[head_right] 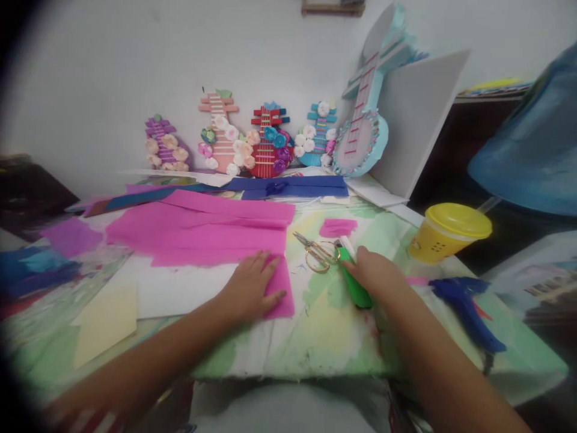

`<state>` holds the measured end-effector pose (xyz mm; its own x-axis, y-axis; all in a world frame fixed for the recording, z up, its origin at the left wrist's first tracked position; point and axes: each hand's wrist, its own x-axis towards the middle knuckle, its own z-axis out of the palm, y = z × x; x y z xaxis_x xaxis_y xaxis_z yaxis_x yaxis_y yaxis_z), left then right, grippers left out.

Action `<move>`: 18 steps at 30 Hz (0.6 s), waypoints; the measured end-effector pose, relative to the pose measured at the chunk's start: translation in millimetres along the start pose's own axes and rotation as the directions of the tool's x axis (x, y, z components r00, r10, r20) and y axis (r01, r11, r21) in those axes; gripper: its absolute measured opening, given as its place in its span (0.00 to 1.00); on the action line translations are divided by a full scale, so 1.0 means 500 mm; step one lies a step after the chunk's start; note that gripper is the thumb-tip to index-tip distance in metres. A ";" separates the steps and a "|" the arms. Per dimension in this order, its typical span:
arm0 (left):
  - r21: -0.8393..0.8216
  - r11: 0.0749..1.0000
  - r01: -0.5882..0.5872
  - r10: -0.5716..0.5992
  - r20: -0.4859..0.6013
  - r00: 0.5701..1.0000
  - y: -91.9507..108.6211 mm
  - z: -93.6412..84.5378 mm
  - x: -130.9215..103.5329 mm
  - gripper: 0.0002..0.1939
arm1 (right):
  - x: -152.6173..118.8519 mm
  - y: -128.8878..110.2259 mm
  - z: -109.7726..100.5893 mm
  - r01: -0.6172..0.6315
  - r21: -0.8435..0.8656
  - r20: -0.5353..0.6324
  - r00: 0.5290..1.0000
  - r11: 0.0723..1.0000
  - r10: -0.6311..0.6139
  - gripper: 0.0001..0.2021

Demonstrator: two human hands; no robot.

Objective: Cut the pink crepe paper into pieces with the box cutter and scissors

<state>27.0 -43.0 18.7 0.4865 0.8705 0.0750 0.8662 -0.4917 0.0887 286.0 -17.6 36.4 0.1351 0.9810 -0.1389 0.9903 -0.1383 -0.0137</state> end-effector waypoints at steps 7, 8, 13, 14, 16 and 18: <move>-0.016 0.994 -0.109 0.110 0.150 0.983 -0.013 0.017 0.013 0.35 | -0.005 -0.007 0.001 0.100 0.015 0.087 0.991 0.995 -0.101 0.40; -0.022 0.990 -0.142 0.144 0.155 0.977 -0.014 0.015 0.007 0.35 | -0.008 -0.016 0.000 0.085 -0.016 0.069 0.994 0.996 -0.084 0.39; -0.005 0.973 -0.231 0.230 0.097 0.968 -0.009 -0.001 -0.024 0.34 | -0.008 -0.039 -0.001 0.106 -0.055 0.068 0.992 0.993 -0.102 0.32; -0.003 0.968 -0.251 0.251 0.083 0.964 -0.005 -0.003 -0.029 0.33 | -0.003 -0.038 -0.002 0.120 -0.047 0.087 0.990 0.992 -0.115 0.31; -0.020 0.954 -0.299 0.300 0.077 0.951 0.002 -0.004 -0.036 0.33 | 0.005 -0.028 -0.008 0.127 -0.002 0.106 0.986 0.992 -0.126 0.30; -0.050 0.943 -0.329 0.332 0.094 0.939 0.008 -0.002 -0.039 0.34 | 0.007 -0.008 -0.019 0.104 0.149 0.085 0.990 0.983 -0.117 0.28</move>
<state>20.8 -62.0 18.5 0.7550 0.6557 0.0063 0.6514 -0.7510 0.1085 282.6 -12.5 45.6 0.0150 0.9755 -0.2196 0.9830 -0.0545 -0.1751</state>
